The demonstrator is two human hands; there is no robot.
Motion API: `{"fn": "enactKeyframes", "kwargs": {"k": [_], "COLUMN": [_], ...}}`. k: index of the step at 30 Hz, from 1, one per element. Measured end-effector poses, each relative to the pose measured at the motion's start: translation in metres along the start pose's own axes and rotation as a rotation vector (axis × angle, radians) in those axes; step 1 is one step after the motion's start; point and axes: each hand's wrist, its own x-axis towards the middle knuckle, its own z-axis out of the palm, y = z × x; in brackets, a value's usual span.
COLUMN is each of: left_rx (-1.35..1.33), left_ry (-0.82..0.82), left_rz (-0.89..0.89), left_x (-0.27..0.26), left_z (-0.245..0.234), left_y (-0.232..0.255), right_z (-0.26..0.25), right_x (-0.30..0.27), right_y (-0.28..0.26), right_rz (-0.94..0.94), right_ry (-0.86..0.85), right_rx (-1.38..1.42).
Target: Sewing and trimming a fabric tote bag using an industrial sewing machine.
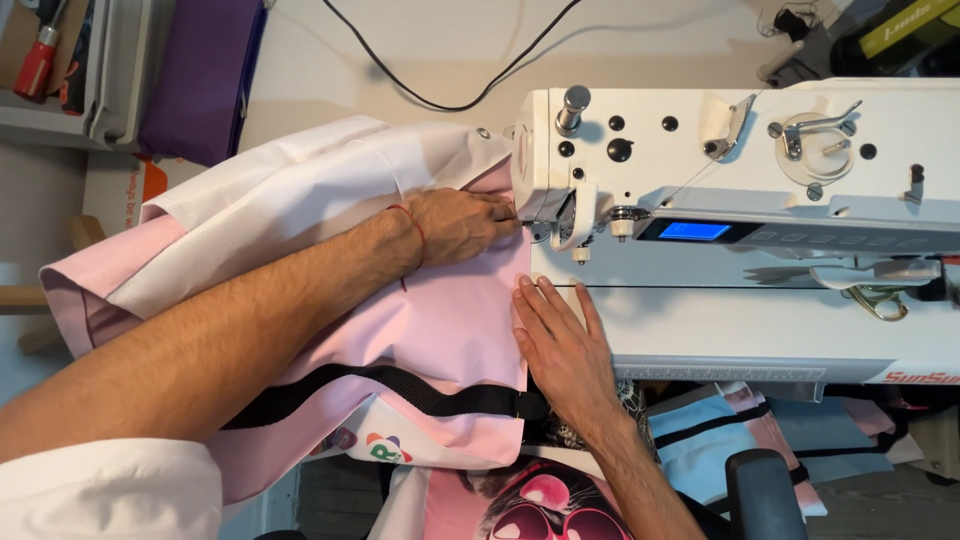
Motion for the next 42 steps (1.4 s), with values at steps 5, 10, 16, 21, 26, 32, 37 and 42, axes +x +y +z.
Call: {"fn": "enactKeyframes", "kwargs": {"k": [5, 10, 16, 21, 26, 32, 37, 42], "left_rx": [0.051, 0.005, 0.0, -0.052, -0.005, -0.009, -0.049, -0.001], "left_ry": [0.076, -0.011, 0.087, -0.093, -0.037, -0.025, 0.07, 0.009], "left_rz": [0.071, 0.034, 0.051, -0.064, -0.017, -0.02, 0.012, 0.052], "left_x": [0.003, -0.003, 0.0, -0.005, -0.002, -0.005, -0.001, 0.001], "left_z": [0.009, -0.013, 0.0, -0.027, -0.017, -0.021, -0.001, -0.006], "left_y": [-0.007, 0.0, -0.007, 0.002, -0.003, -0.002, -0.01, -0.011], "right_z": [0.001, -0.013, -0.08, -0.111, -0.094, -0.093, -0.086, -0.082], "right_x": [-0.001, -0.004, -0.054, -0.112, -0.123, -0.113, -0.12, -0.118], "right_y": [0.0, 0.005, 0.074, 0.138, 0.16, 0.162, 0.179, 0.182], "right_rz": [-0.002, -0.002, 0.237, 0.544, 0.59, 0.532, 0.461, 0.463], "right_ry": [0.011, 0.022, 0.252, 0.237, 0.183, 0.278, 0.34, 0.25], "right_rx": [-0.009, -0.011, 0.088, -0.264, -0.211, -0.231, -0.286, -0.34]}}
